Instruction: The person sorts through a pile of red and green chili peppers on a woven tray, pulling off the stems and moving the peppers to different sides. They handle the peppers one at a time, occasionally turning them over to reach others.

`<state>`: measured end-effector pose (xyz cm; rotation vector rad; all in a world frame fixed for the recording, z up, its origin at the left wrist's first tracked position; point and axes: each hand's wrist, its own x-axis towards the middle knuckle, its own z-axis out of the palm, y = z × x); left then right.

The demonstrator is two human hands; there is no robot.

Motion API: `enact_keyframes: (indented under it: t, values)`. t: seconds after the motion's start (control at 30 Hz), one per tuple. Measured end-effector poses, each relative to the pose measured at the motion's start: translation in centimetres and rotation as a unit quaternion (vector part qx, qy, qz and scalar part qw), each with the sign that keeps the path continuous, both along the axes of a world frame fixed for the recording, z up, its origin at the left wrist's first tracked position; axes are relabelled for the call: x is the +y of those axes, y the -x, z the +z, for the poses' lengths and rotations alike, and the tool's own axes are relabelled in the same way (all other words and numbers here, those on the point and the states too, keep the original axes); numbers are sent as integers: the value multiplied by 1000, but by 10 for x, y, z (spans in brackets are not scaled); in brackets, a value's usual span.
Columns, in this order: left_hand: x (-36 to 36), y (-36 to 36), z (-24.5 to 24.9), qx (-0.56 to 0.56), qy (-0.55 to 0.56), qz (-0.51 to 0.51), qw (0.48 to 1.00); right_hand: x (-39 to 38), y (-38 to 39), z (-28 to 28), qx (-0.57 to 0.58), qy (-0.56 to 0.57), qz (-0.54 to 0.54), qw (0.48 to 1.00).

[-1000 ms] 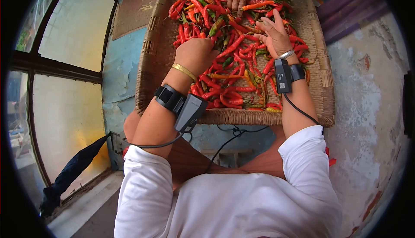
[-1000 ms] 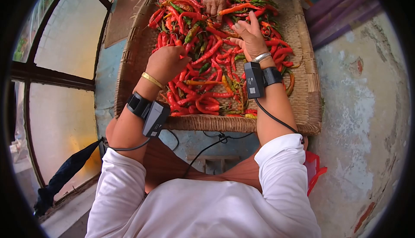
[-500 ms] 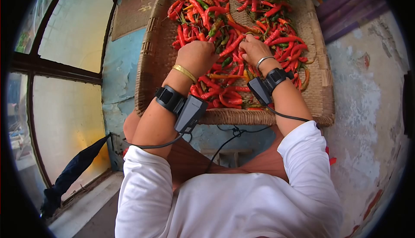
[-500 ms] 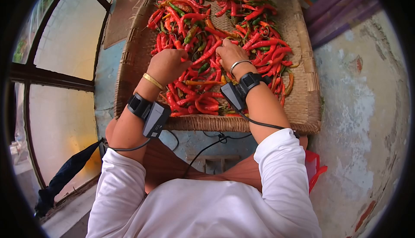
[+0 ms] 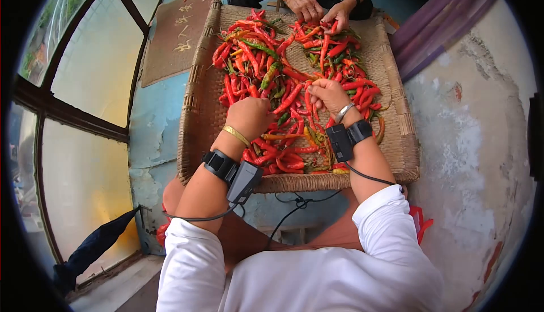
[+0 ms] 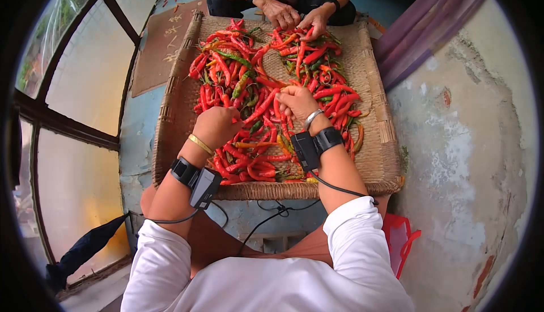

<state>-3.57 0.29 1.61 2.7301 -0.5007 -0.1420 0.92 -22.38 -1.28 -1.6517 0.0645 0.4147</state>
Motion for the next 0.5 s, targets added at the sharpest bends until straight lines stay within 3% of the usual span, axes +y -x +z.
enact_keyframes:
  t: [0.07, 0.13, 0.17, 0.2, 0.27, 0.33, 0.37, 0.4, 0.43, 0.47, 0.5]
  values:
    - [0, 0, -1, 1, -10, 4, 1000, 7, 1, 2, 25, 111, 78, 990]
    - [-1, 0, -1, -6, -7, 2, 1000, 10, 0, -1, 41, 110, 79, 990]
    - [0, 1, -1, 3, -10, 1, 1000, 8, -3, -4, 42, 19, 30, 998]
    - [1, 2, -1, -2, -8, 0, 1000, 11, -4, -1, 37, 21, 29, 999]
    - [0, 1, 1, 7, -8, 4, 1000, 18, -8, 6, -11, -243, -195, 950]
    - [0, -5, 3, 2, -5, 4, 1000, 17, -13, -3, -15, -9, -112, 994]
    - [0, -5, 2, -1, -5, 6, 1000, 19, -13, -13, -97, 123, -37, 987]
    - [0, 0, -3, 3, -5, 6, 1000, 25, -6, -21, -171, 250, 40, 952]
    - [0, 0, -3, -2, 3, 2, 1000, 31, -2, -25, -332, 385, 100, 855]
    - [-1, -3, -2, -9, 4, 4, 1000, 38, 0, -34, -399, 376, 124, 827]
    - [-1, -2, -3, -11, 0, 2, 1000, 46, 3, -29, -388, 399, 149, 817]
